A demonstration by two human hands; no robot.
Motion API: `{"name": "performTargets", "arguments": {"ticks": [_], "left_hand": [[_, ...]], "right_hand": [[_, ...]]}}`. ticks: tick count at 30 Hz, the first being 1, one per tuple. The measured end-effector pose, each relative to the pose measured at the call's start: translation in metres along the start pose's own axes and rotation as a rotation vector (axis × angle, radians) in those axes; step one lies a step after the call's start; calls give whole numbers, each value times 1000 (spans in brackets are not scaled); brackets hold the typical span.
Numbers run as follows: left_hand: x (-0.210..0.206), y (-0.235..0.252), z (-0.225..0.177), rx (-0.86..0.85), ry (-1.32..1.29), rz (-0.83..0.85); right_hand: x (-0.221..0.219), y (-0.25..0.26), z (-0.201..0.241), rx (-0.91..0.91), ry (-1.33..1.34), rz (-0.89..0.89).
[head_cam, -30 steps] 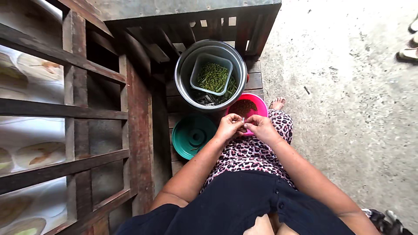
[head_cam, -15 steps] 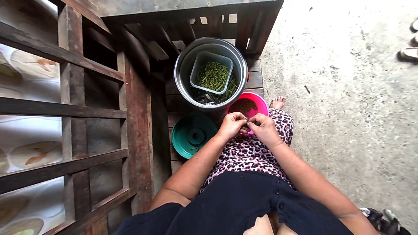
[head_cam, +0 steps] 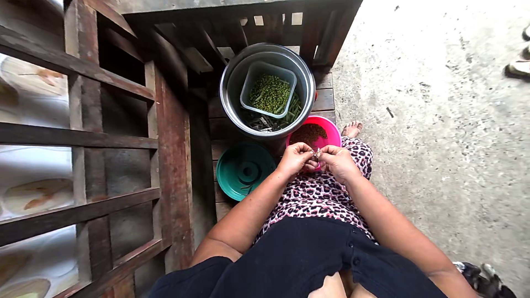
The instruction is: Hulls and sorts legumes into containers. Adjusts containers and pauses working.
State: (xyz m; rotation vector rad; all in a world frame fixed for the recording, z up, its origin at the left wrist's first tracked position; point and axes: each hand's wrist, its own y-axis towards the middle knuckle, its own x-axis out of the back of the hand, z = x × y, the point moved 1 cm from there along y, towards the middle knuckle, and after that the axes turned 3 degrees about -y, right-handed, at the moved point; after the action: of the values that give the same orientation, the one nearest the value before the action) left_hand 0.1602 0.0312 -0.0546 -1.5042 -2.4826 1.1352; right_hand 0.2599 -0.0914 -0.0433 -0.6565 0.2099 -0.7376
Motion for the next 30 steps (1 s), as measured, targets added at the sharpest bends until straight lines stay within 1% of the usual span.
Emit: {"name": "performTargets", "arguments": {"ticks": [4,9,12,16,19,21,24,30], "left_hand": [[1,-7,-7,48,50,42],[0,-8,-6,42,97,37],[1,-7,-4,35,71,49],[2,-8,-5,97,9,52],[3,-7,-3,122,-31,69],[3,-7,-4,115,-14,57],[3,-2,-1,58,59,56],[2,5,2,3,75,69]], "right_hand": [[-2,-1,2,-41,39,-42],[-4,-4,5,5,33,-49],[-3,-4,3,29,11,-34],[-5,-5,0,43,-24,-23],[-4,-3,-2,40,-1,-22],[-3,-2,-2,24,16,-14],[-1,1,1,-5,29,-6],[3,9,-2,74,-48,-11]]}}
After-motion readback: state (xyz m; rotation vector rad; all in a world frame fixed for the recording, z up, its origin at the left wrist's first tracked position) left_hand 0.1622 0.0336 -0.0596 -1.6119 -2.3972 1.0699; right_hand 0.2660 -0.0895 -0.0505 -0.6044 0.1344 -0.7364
